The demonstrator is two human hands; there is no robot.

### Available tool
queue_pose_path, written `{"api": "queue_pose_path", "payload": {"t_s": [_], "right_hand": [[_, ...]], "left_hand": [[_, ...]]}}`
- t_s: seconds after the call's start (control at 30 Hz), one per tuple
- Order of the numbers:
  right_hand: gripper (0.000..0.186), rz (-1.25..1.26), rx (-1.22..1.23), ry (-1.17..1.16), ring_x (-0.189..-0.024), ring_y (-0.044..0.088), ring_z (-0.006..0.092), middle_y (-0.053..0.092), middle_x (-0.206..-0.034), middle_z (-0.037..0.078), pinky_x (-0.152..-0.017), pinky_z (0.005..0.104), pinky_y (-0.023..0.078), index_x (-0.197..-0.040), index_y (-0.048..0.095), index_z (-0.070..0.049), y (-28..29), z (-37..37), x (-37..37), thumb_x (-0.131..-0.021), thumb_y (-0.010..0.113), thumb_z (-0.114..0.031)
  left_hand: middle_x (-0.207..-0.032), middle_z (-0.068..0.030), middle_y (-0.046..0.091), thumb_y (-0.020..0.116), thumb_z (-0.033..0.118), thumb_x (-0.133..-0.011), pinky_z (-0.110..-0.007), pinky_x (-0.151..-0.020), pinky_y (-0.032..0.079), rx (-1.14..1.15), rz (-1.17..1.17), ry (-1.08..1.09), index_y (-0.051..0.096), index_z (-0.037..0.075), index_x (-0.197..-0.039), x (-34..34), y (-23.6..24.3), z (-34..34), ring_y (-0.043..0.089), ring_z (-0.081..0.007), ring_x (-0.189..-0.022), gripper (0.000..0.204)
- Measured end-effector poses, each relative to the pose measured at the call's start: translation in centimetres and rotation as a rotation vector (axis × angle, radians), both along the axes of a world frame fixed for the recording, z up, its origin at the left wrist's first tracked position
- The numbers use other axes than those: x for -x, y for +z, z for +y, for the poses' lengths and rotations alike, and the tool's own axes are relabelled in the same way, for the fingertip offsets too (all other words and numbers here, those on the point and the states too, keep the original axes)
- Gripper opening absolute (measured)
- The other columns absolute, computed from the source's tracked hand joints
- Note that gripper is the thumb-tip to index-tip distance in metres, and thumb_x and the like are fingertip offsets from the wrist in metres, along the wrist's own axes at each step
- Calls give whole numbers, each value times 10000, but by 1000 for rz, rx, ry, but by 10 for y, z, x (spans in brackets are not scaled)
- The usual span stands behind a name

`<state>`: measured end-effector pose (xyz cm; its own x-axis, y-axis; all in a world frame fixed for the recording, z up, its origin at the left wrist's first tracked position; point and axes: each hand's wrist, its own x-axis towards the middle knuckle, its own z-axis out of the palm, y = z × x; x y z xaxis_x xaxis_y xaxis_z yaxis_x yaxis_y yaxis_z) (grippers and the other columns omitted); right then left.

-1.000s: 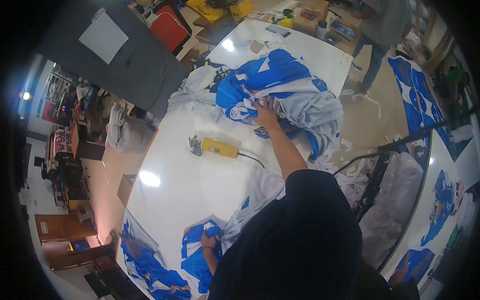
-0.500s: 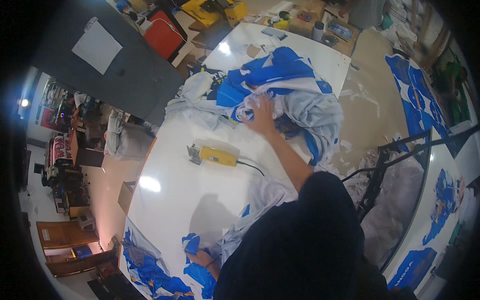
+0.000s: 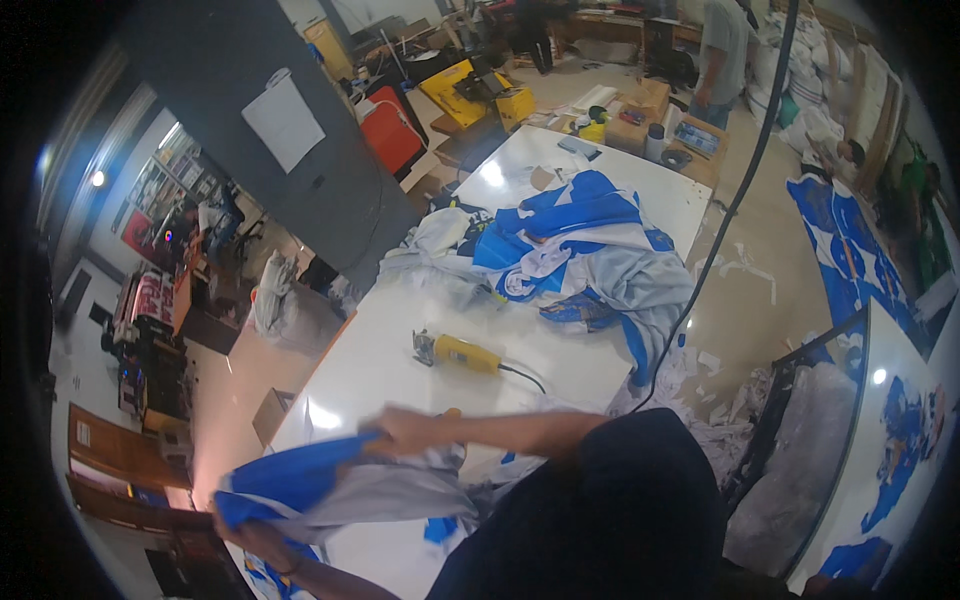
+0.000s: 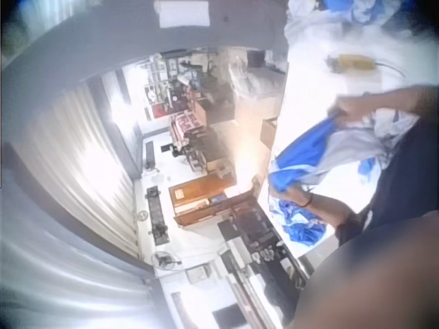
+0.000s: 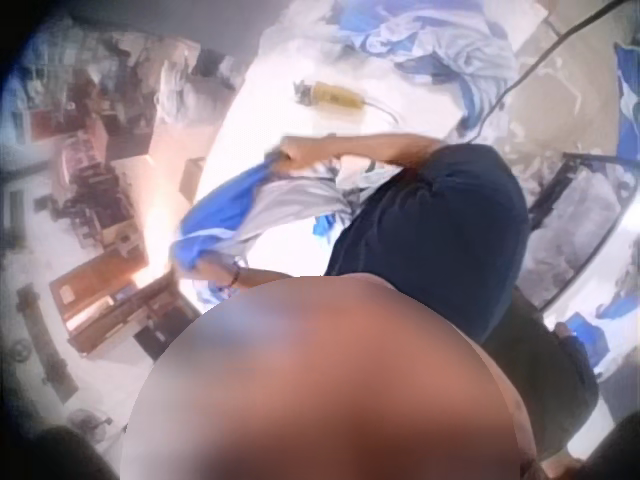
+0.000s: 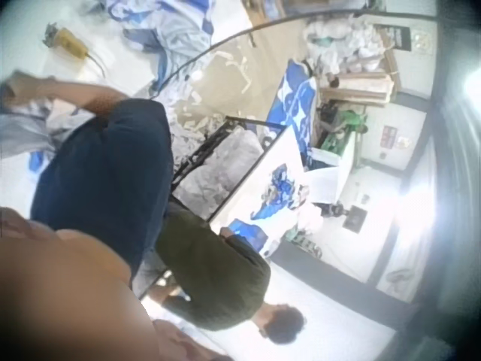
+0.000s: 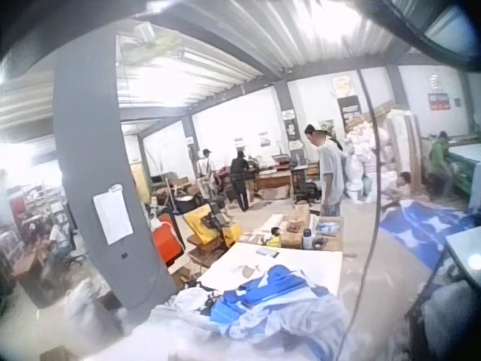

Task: The person lays out a blue and white printed jersey on a white table, then uses a yellow electric fabric cutter to trim the edges of the garment. The person repeatedly flips and repositions the jersey to cut different sides, then sets the cutter down and folds the finished piece.

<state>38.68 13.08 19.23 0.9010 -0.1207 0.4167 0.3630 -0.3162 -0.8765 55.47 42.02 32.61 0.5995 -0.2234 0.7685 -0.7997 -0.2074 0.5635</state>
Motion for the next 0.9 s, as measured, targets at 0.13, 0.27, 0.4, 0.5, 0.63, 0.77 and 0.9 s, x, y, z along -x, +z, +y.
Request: {"api": "queue_pose_path", "payload": {"t_s": [0.13,0.27,0.4,0.5,0.63,0.77,0.9], "right_hand": [[232,-285,234,-299,-752,671,375,657,-708,167,-772,463,512,-1035,704,-107,97,-74,-17,-817,703,-189],[294,-621,394,-620,-807,697,349,721,-849,148,-696,417,533,-1019,715,-122,246,-126,-10,-741,685,-32],[281,-926,895,-899,-862,647,347,662,-922,211,-728,420,494,-1000,605,2,347,-134,-8,-765,481,95],[240,-576,501,-432,-912,654,327,672,-958,191,-778,397,500,-1053,622,6,379,-114,-20,-846,504,31],[254,-134,766,-269,-978,645,321,660,-1041,179,-834,391,489,-1140,599,2,345,-131,8,-896,534,-24],[292,256,1179,-382,-1043,637,315,648,-1124,167,-889,384,477,-1227,576,-1,341,-155,63,-946,564,-78],[346,419,1279,-380,-1109,629,309,637,-1207,156,-945,378,466,-1315,554,-4,347,-166,46,-996,595,-132]], "left_hand": [[-1047,-107,689,621,459,-961,-328,-887,490,-123,-130,73,614,-48,-1293,-4,95,9,609,-175,-979,606],[-999,-174,725,717,314,-757,-395,-786,558,-388,-731,135,651,-9,-1236,-34,158,-3,730,-327,-890,581],[-828,-172,686,704,83,-718,-433,-681,539,-315,-994,480,635,87,-1061,-40,234,-31,700,-379,-769,350],[-1015,-130,727,790,208,-750,-457,-795,541,-285,-1038,805,636,160,-1186,-49,300,27,703,-357,-929,464],[-1278,-224,630,717,-12,-663,-461,-1077,429,-315,-1161,898,563,38,-1357,-92,339,59,584,-372,-1210,712],[-938,-185,717,671,146,-802,-523,-798,535,-184,-869,995,647,79,-910,-58,370,39,680,-405,-937,129],[-868,-228,699,665,185,-795,-536,-785,536,-182,-989,927,679,64,-883,-31,381,74,681,-429,-882,150]]}}
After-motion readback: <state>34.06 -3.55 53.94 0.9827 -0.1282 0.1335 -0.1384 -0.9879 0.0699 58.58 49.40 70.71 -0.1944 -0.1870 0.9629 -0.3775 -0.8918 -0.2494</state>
